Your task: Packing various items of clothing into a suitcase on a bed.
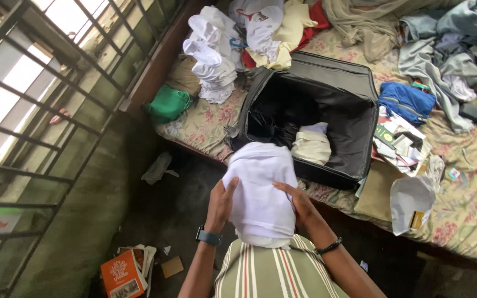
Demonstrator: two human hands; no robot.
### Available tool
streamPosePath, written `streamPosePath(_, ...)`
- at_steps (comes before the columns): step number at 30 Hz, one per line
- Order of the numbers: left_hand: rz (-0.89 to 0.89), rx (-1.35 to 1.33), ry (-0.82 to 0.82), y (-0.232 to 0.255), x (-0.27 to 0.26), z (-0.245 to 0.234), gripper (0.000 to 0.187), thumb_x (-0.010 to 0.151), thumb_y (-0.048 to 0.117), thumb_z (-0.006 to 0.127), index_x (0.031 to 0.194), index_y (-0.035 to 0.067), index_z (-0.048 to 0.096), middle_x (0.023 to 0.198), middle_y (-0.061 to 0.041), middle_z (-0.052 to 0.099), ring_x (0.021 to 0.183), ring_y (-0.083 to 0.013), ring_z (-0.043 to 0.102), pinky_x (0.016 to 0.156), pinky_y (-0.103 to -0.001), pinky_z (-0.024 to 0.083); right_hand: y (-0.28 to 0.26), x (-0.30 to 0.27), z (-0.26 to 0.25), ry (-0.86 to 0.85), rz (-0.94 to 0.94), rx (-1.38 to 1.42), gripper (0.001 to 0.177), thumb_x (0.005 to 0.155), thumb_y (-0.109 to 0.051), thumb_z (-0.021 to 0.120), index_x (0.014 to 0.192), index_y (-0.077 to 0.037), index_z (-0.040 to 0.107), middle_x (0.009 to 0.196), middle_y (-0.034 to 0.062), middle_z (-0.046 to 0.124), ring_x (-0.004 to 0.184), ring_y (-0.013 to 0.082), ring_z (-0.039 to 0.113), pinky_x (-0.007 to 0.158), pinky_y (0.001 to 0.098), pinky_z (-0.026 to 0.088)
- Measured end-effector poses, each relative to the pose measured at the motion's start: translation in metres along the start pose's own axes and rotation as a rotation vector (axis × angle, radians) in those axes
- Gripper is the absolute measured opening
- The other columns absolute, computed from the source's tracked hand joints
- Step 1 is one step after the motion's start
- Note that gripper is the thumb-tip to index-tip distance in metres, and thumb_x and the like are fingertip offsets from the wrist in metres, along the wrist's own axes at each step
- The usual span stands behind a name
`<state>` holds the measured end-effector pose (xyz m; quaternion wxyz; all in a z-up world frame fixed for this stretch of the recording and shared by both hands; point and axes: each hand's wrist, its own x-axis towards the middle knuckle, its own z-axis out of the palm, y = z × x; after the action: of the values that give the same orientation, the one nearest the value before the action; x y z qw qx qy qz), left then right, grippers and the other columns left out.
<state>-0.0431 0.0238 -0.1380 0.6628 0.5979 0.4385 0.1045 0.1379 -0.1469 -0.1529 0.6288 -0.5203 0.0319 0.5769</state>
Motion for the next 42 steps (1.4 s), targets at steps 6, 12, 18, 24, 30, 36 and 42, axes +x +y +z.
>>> streamPosePath(6,0.281,0.112,0.057,0.03,-0.008,0.008,0.083,0.092,0.052,0.065,0.149,-0.001,0.038,0.144,-0.015,0.045,0.126,-0.0279,0.052,0.095,-0.041,0.052,0.005,-0.011,-0.016,0.069,-0.117,0.096,0.052,0.085,-0.022,0.073,0.129,0.005,0.064,0.111,0.0142,0.073,0.093,0.0224,0.073,0.08,0.0361,0.06)
streamPosePath(12,-0.177,-0.416,-0.29,-0.003,0.014,0.051,0.06,0.084,0.027,0.077,0.132,-0.002,0.056,0.117,-0.009,0.068,0.103,-0.0195,0.066,0.091,-0.035,0.055,0.004,-0.03,-0.018,0.1,-0.082,0.184,0.055,0.084,-0.024,0.075,0.13,0.002,0.062,0.11,0.0132,0.073,0.091,0.0218,0.073,0.078,0.036,0.06)
streamPosePath(18,-0.094,-0.239,-0.272,0.021,0.05,0.103,0.04,0.088,0.023,0.069,0.117,-0.004,0.067,0.102,-0.008,0.072,0.088,-0.0173,0.067,0.079,-0.033,0.055,-0.048,-0.016,-0.046,0.293,-0.079,0.122,0.059,0.086,-0.032,0.072,0.133,0.001,0.06,0.115,0.0105,0.072,0.097,0.0184,0.072,0.081,0.035,0.06)
streamPosePath(24,-0.136,-0.274,-0.338,0.054,0.134,0.177,0.049,0.089,0.02,0.064,0.13,-0.006,0.057,0.106,-0.015,0.07,0.09,-0.0239,0.067,0.079,-0.038,0.055,-0.114,0.035,-0.123,0.302,-0.115,-0.006,0.065,0.083,-0.027,0.075,0.138,0.001,0.056,0.119,0.0122,0.069,0.104,0.0205,0.068,0.088,0.0356,0.056)
streamPosePath(30,-0.249,-0.043,-0.278,0.074,0.256,0.268,0.074,0.081,0.016,0.057,0.15,0.007,0.033,0.134,-0.017,0.057,0.118,-0.0282,0.062,0.099,-0.041,0.052,-0.163,0.135,-0.22,0.437,-0.126,-0.098,0.068,0.085,-0.023,0.074,0.145,-0.001,0.048,0.127,0.0151,0.066,0.113,0.0246,0.066,0.094,0.0361,0.055)
streamPosePath(36,-0.091,0.157,-0.307,-0.005,0.382,0.335,0.068,0.085,0.021,0.063,0.148,0.004,0.043,0.142,-0.02,0.06,0.128,-0.0332,0.059,0.106,-0.043,0.045,-0.175,0.234,-0.308,0.466,-0.204,-0.095,0.063,0.086,-0.014,0.072,0.143,0.001,0.049,0.127,0.0144,0.066,0.111,0.0244,0.066,0.093,0.0365,0.053)
streamPosePath(42,0.314,0.33,-0.371,-0.026,0.475,0.388,0.059,0.078,0.013,0.065,0.135,0.001,0.056,0.125,-0.027,0.067,0.119,-0.042,0.063,0.102,-0.045,0.048,-0.16,0.292,-0.342,0.598,-0.169,0.361,0.055,0.083,-0.002,0.069,0.136,-0.001,0.053,0.122,0.014,0.066,0.108,0.03,0.066,0.093,0.0455,0.054)
